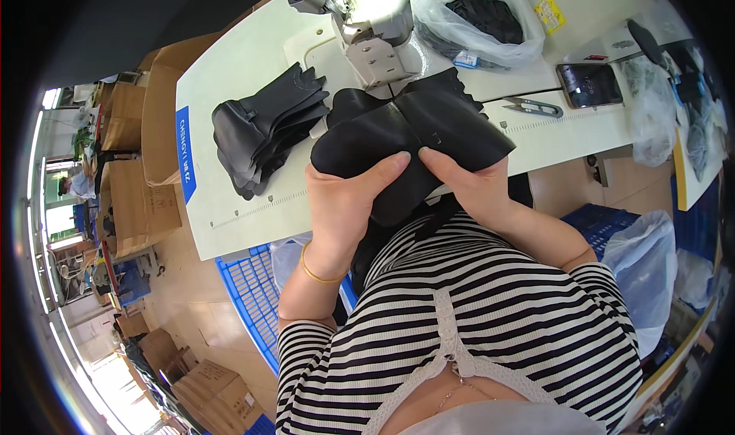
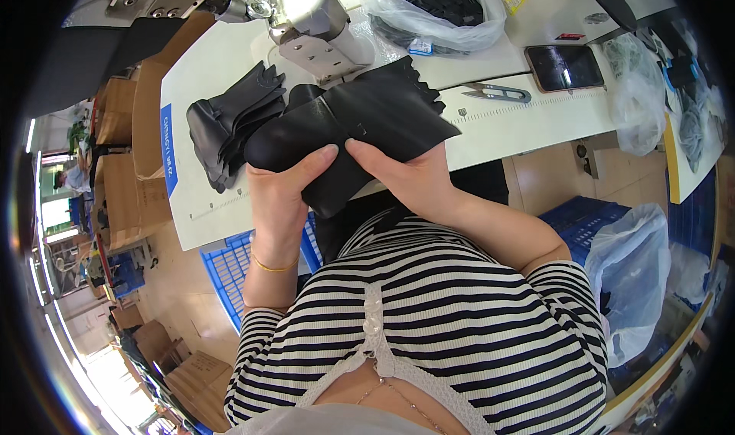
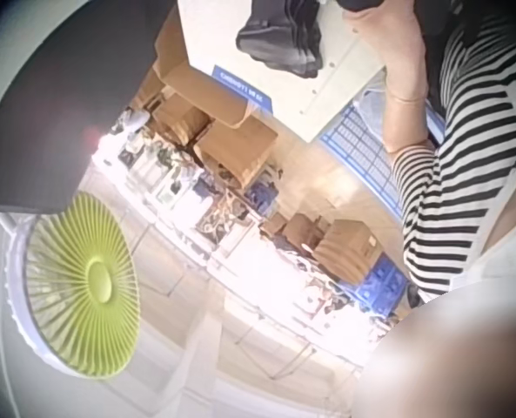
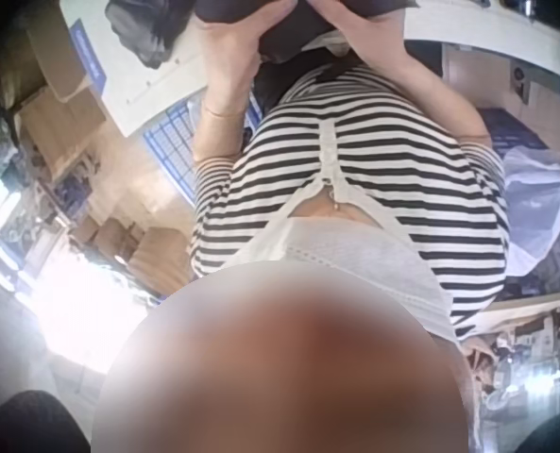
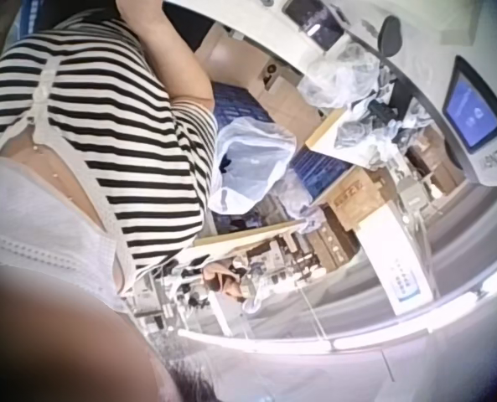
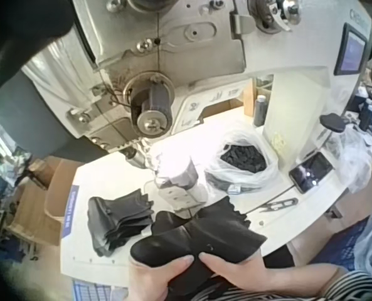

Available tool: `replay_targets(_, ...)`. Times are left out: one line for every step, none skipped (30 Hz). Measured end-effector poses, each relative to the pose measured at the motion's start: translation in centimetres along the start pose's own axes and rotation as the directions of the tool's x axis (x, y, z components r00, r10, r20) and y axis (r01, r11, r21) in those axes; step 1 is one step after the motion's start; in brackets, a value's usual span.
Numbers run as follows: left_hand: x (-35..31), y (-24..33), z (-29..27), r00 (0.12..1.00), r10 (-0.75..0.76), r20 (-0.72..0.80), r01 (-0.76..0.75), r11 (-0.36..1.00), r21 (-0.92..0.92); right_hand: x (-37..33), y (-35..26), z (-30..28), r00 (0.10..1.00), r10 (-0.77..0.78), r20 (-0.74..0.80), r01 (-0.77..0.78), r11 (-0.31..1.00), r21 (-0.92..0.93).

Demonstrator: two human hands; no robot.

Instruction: Aligning and sewing pieces of black synthetic leather or components for shoe uppers using an industrial sewing machine.

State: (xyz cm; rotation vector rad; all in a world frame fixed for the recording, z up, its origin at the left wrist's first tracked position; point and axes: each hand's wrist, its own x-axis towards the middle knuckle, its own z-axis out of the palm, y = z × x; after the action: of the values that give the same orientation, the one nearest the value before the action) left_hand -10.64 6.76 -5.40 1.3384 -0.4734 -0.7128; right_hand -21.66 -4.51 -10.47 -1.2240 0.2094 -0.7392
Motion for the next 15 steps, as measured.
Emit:
replay_targets(0.0,0.0,0.1,1.000,0.006,0.003,-0.006,1.000,-0.013,0.0,0.1,-0.1,1.000,-0.016,-0.001,0.016,0.999,-0.034)
replay_targets(0.0,-0.2,0.0,1.000,0.005,0.005,-0.005,1.000,-0.014,0.1,0.1,0.0,1.000,-0.016,-0.002,0.016,0.999,-0.035)
replay_targets(0.0,-0.5,-0.2,0.999,-0.044,-0.010,0.042,0.992,-0.123,0.1,0.0,0.0,1.000,-0.026,-0.006,0.025,0.999,-0.034)
replay_targets(0.1,-0.7,-0.3,0.995,-0.094,-0.018,0.087,0.969,-0.231,0.2,0.0,0.1,0.999,-0.035,-0.010,0.035,0.999,-0.032)
replay_targets(0.2,-0.5,-0.3,0.995,-0.094,-0.017,0.088,0.969,-0.231,0.2,0.0,0.0,0.999,-0.035,-0.012,0.035,0.999,-0.033)
replay_targets(0.4,-0.2,-0.3,0.969,-0.247,-0.005,0.221,0.876,-0.428,0.2,0.1,-0.1,0.998,-0.062,-0.010,0.061,0.997,-0.056)
replay_targets(0.5,0.0,-0.3,0.920,-0.389,0.038,0.332,0.726,-0.602,0.2,0.2,-0.1,0.996,-0.088,-0.008,0.087,0.993,-0.078)
replay_targets(0.5,-0.5,-0.6,0.920,-0.390,0.033,0.332,0.732,-0.595,0.1,0.3,-0.1,0.996,-0.088,-0.008,0.087,0.993,-0.078)
replay_targets(0.4,-0.8,-0.6,0.920,-0.391,0.033,0.332,0.731,-0.595,0.1,0.4,-0.1,0.996,-0.088,-0.014,0.087,0.992,-0.088)
replay_targets(0.2,-0.9,-0.5,0.956,-0.292,0.025,0.266,0.827,-0.495,0.1,0.5,0.0,0.996,-0.089,-0.019,0.087,0.991,-0.097)
replay_targets(0.0,-1.0,-0.4,0.982,-0.190,0.025,0.184,0.903,-0.388,0.1,0.4,0.2,0.996,-0.087,-0.017,0.085,0.992,-0.095)
replay_targets(-0.1,-0.7,-0.3,0.988,-0.150,0.022,0.150,0.940,-0.306,0.0,0.2,0.5,0.998,-0.052,-0.042,0.050,0.997,-0.057)
replay_targets(-0.1,-0.6,-0.3,0.988,-0.151,0.018,0.149,0.941,-0.305,0.0,0.1,0.7,0.998,-0.017,-0.064,0.015,1.000,-0.017)
replay_targets(0.0,-0.6,-0.2,0.991,-0.126,0.039,0.132,0.954,-0.271,0.0,0.2,0.5,0.998,-0.017,-0.067,0.015,1.000,-0.020)
replay_targets(0.1,-0.7,-0.1,0.993,-0.102,0.059,0.113,0.965,-0.236,0.1,0.3,0.3,0.998,-0.032,-0.063,0.028,0.998,-0.061)
